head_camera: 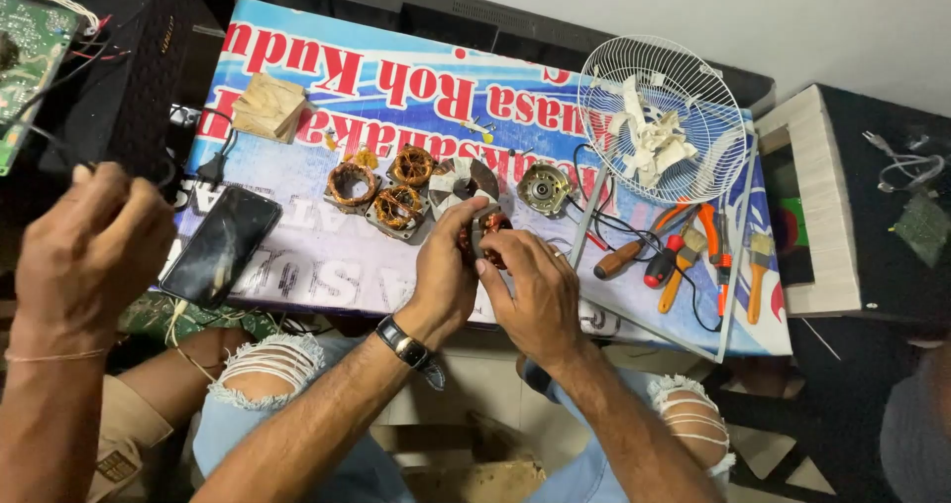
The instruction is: The person uses a utility knife to scrape and trim copper windings on a small motor stator, then uses pliers to adjust and pull wires. They handle multiple stator coils and a disassembled fan motor on a cluttered workbench.
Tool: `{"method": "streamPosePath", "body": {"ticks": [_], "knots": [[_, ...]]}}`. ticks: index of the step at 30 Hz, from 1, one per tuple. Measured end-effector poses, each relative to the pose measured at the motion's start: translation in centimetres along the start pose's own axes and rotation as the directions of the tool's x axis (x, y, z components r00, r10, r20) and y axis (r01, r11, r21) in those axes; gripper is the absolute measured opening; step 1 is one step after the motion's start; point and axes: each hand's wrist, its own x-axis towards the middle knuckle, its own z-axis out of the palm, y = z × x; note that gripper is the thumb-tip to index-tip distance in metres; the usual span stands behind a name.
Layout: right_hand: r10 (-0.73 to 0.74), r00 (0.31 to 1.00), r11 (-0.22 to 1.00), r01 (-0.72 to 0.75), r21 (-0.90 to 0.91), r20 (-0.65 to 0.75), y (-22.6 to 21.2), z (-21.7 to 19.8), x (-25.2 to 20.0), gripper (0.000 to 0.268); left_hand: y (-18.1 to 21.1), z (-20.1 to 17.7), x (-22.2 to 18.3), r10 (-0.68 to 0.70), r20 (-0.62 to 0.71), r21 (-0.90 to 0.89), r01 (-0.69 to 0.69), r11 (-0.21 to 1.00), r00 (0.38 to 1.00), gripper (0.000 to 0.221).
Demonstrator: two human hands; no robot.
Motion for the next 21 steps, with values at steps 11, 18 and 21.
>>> {"method": "streamPosePath", "body": {"ticks": [11, 18, 21], "knots": [[-0.019, 0.998, 0.998, 0.015, -0.059, -0.066, 0.3, 2.3, -0.1, 0.007, 2.5, 1.9, -2.8, 0.078, 0.019, 0.24, -0.08, 0.967, 0.997, 0.044], [0.025, 0.988, 1.0, -0.027, -0.009, -0.155, -0.6, 2.6, 0.0, 0.017, 1.7, 0.5, -1.4, 0.109, 0.048, 0.139, -0.115, 0.984, 0.993, 0.044], [0.006, 0.979, 0.982, 0.033, 0.188, -0.205, -2.7, 0.5, 1.3, 0.019, 1.7, 0.6, -1.5, 0.112, 0.031, 0.06, -0.113, 0.992, 0.993, 0.041]]}}
